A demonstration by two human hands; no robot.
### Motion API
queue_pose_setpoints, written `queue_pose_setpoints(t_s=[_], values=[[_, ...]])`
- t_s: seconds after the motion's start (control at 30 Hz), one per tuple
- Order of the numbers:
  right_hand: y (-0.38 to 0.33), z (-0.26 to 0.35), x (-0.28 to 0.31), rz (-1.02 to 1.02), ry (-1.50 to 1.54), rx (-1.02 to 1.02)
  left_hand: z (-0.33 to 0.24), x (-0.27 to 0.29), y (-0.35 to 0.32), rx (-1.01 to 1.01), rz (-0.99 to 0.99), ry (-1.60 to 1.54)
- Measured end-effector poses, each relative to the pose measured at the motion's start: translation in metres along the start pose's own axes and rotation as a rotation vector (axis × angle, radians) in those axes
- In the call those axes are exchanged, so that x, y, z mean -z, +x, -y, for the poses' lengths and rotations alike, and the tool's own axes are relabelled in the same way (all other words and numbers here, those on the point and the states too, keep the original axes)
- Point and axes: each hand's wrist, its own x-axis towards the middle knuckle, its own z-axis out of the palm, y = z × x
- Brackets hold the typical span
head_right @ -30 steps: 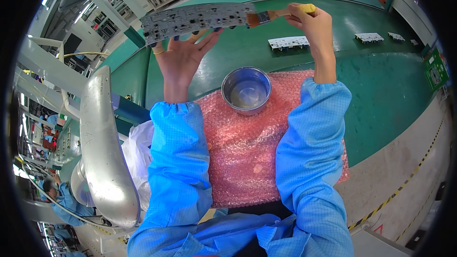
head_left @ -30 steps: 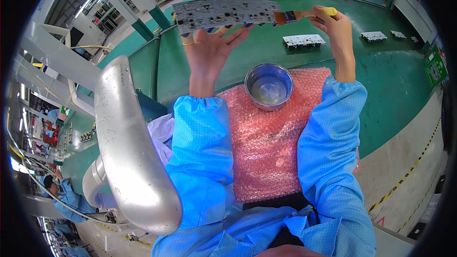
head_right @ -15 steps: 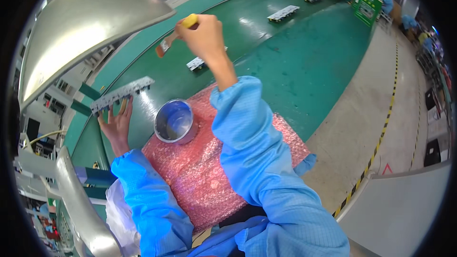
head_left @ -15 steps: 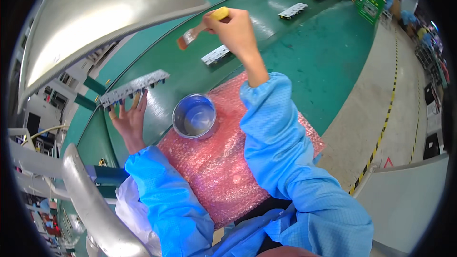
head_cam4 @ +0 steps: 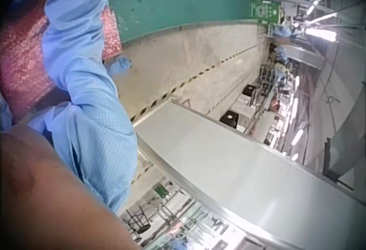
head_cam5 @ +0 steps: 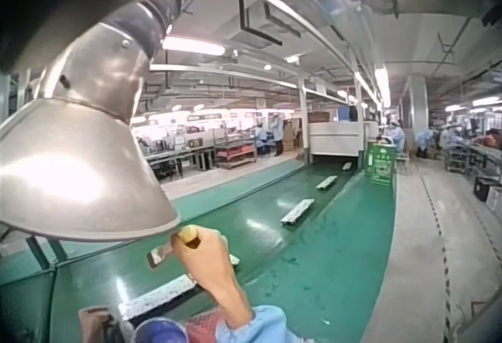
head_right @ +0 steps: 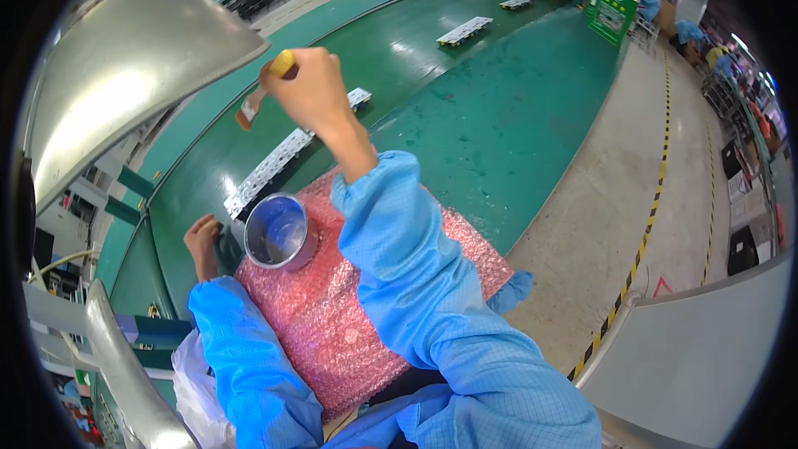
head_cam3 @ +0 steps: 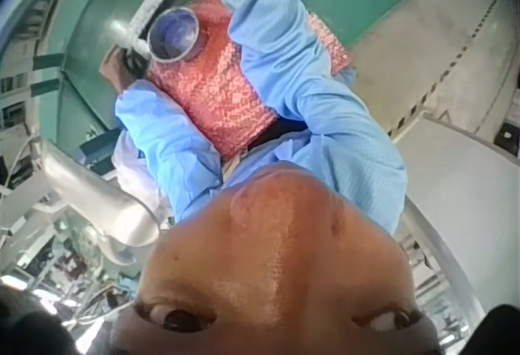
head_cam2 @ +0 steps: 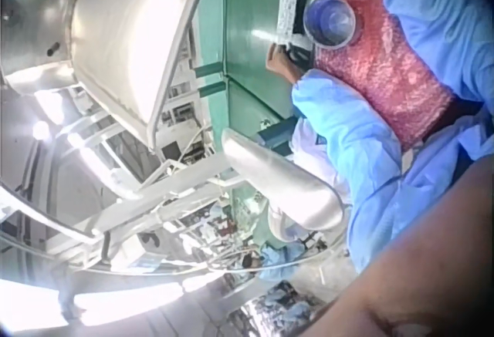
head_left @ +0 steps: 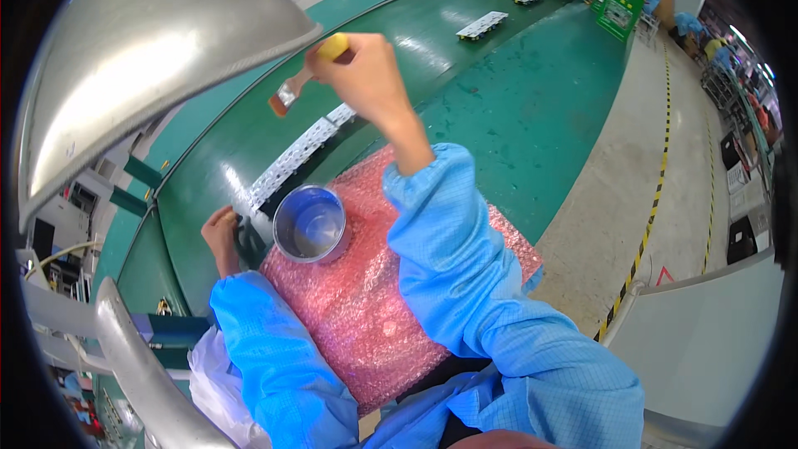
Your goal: Cleaning a printed circuit board using a brush and liquid solution.
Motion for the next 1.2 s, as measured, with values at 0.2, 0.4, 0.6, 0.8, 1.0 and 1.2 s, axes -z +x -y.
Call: queue_pose_setpoints(t_s=[0.2, 0.4, 0.6, 0.8, 1.0, 1.2], values=[[0.003, 0.0, 0.02, 0.009, -0.153, 0.049, -0.038, -0.03, -0.014, -0.103, -0.292, 0.066], [-0.001, 0.014, 0.014, 0.095, 0.061, 0.022, -0.03, -0.025, -0.016, -0.11, -0.376, 0.068], [-0.006, 0.017, 0.009, 0.097, -0.047, 0.024, -0.028, -0.024, -0.021, -0.072, -0.396, -0.014], [-0.009, 0.016, -0.003, 0.241, -0.03, 0.079, -0.024, -0.018, -0.021, -0.117, -0.453, 0.002], [-0.016, 0.027, -0.011, 0.385, -0.169, 0.134, -0.017, -0.038, -0.01, -0.139, -0.506, 0.021], [-0.031, 0.04, -0.026, 0.565, -0.204, 0.151, -0.027, -0.029, -0.022, -0.109, -0.532, 0.121]])
